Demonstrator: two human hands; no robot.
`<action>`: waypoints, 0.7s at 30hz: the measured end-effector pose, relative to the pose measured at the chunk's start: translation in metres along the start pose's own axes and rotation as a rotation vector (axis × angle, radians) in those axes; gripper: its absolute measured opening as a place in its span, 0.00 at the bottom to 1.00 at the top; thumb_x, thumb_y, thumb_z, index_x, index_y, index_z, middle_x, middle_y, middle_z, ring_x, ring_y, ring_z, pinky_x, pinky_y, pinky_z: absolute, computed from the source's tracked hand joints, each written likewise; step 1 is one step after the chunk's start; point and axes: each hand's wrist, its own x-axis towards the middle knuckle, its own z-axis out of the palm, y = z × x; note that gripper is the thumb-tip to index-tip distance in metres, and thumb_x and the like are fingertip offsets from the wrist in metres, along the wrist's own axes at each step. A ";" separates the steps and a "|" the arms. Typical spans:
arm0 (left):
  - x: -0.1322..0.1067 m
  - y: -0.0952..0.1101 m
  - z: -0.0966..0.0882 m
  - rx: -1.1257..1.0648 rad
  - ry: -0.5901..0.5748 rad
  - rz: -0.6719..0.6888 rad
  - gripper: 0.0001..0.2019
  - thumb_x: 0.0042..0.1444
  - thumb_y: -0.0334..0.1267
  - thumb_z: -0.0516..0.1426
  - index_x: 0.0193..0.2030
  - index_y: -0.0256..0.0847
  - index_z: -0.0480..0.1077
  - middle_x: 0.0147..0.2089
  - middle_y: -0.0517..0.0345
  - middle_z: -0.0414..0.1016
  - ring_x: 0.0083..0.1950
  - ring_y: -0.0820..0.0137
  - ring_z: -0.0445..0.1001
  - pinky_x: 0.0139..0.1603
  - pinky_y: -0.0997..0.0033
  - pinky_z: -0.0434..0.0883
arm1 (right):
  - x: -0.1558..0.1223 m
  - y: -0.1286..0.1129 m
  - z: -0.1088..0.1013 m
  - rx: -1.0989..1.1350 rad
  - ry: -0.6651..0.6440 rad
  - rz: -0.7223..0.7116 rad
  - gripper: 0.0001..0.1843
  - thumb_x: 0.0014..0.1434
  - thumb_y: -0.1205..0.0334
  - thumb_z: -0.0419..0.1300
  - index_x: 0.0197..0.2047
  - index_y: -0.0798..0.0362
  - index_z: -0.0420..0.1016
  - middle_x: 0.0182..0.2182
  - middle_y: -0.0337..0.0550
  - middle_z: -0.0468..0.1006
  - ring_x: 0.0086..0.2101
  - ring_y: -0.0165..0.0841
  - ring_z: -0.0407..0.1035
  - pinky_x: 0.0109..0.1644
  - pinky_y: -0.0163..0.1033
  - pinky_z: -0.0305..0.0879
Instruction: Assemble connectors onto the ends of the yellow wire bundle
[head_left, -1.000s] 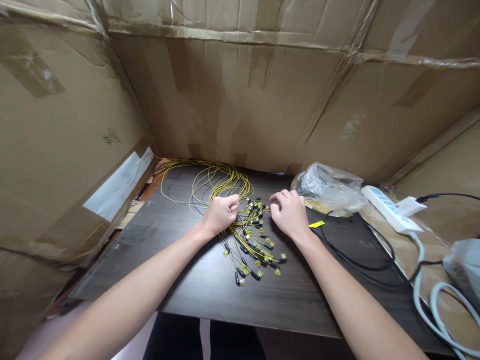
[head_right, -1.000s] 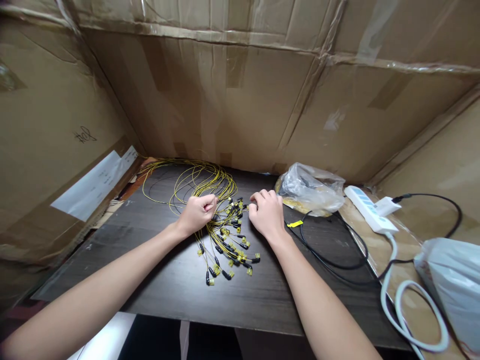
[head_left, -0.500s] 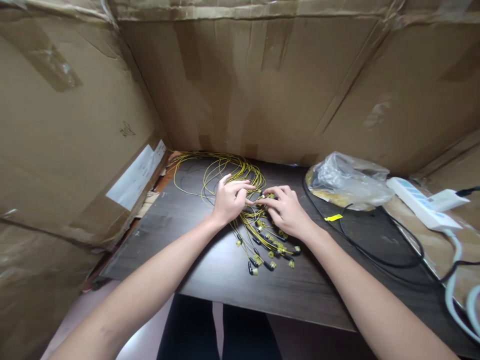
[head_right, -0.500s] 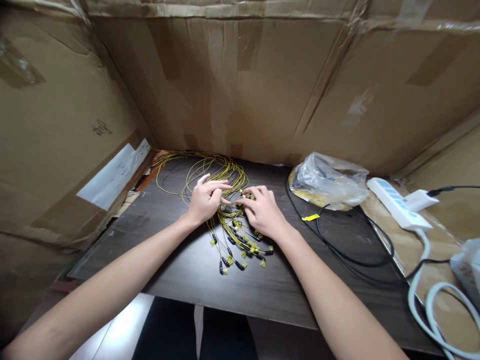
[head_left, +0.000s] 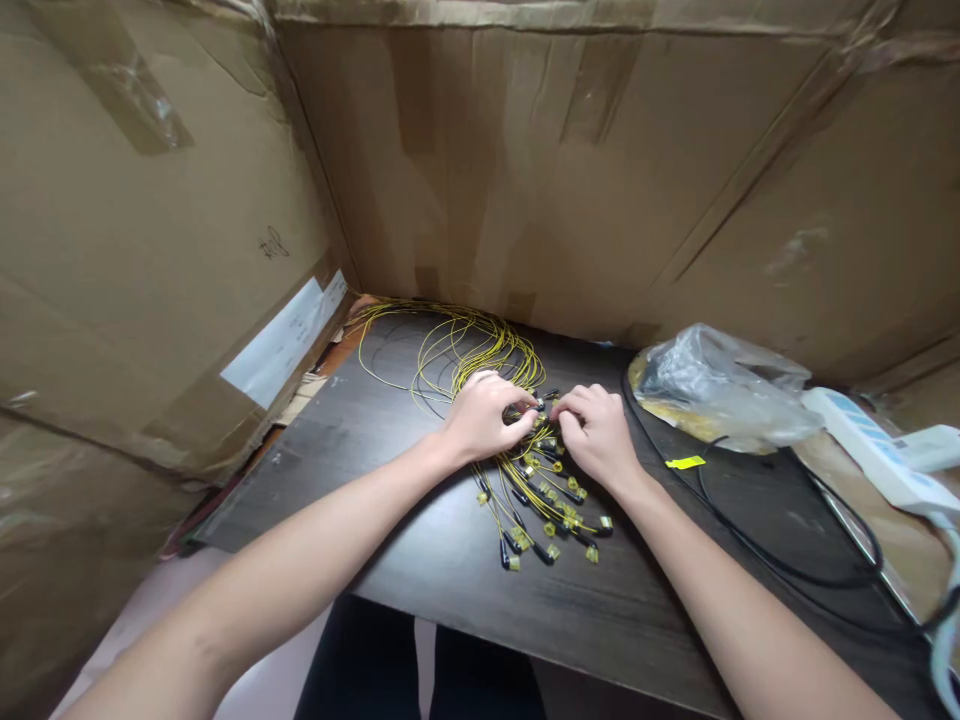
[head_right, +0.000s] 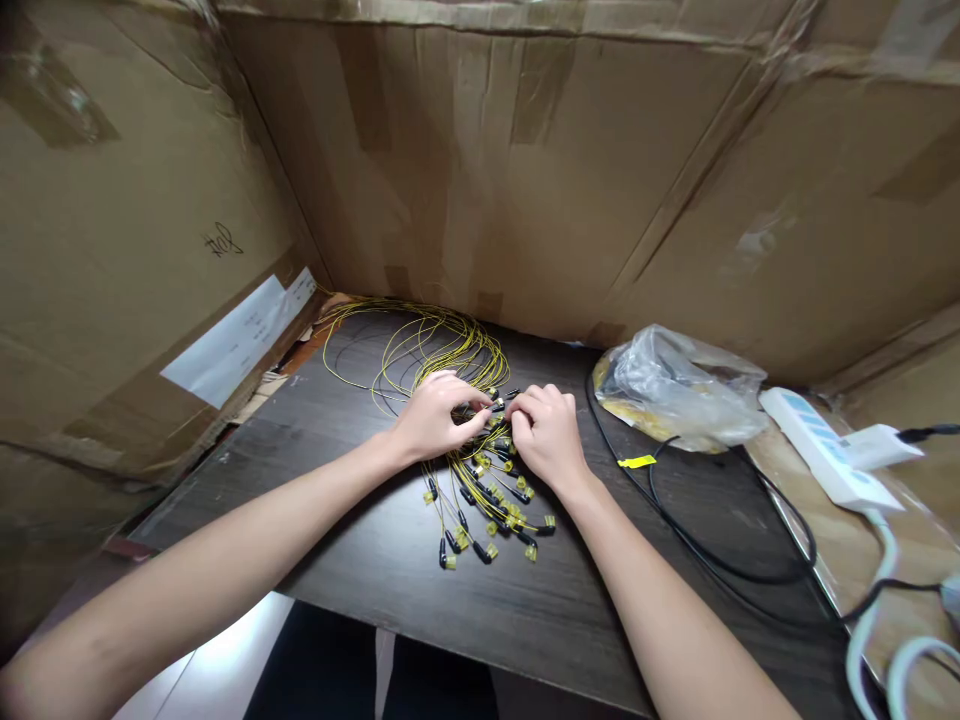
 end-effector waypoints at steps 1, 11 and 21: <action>0.000 -0.001 0.000 0.016 0.000 -0.010 0.06 0.59 0.37 0.60 0.40 0.42 0.79 0.38 0.57 0.83 0.43 0.63 0.79 0.57 0.56 0.67 | 0.002 0.000 0.001 0.026 0.010 0.031 0.14 0.58 0.70 0.51 0.27 0.51 0.75 0.30 0.43 0.78 0.36 0.37 0.66 0.44 0.44 0.53; -0.001 -0.004 -0.004 -0.074 -0.028 -0.072 0.29 0.70 0.37 0.42 0.27 0.42 0.81 0.28 0.57 0.81 0.34 0.65 0.76 0.50 0.60 0.67 | 0.055 -0.024 0.002 -0.341 -0.161 0.094 0.12 0.58 0.56 0.58 0.28 0.53 0.76 0.34 0.53 0.80 0.40 0.47 0.66 0.43 0.49 0.55; -0.002 0.001 -0.005 0.007 0.101 -0.121 0.09 0.62 0.37 0.55 0.38 0.41 0.77 0.35 0.56 0.81 0.39 0.63 0.77 0.47 0.60 0.69 | 0.056 -0.027 -0.003 -0.235 -0.194 0.196 0.10 0.57 0.59 0.57 0.26 0.53 0.71 0.33 0.51 0.80 0.41 0.47 0.68 0.44 0.50 0.60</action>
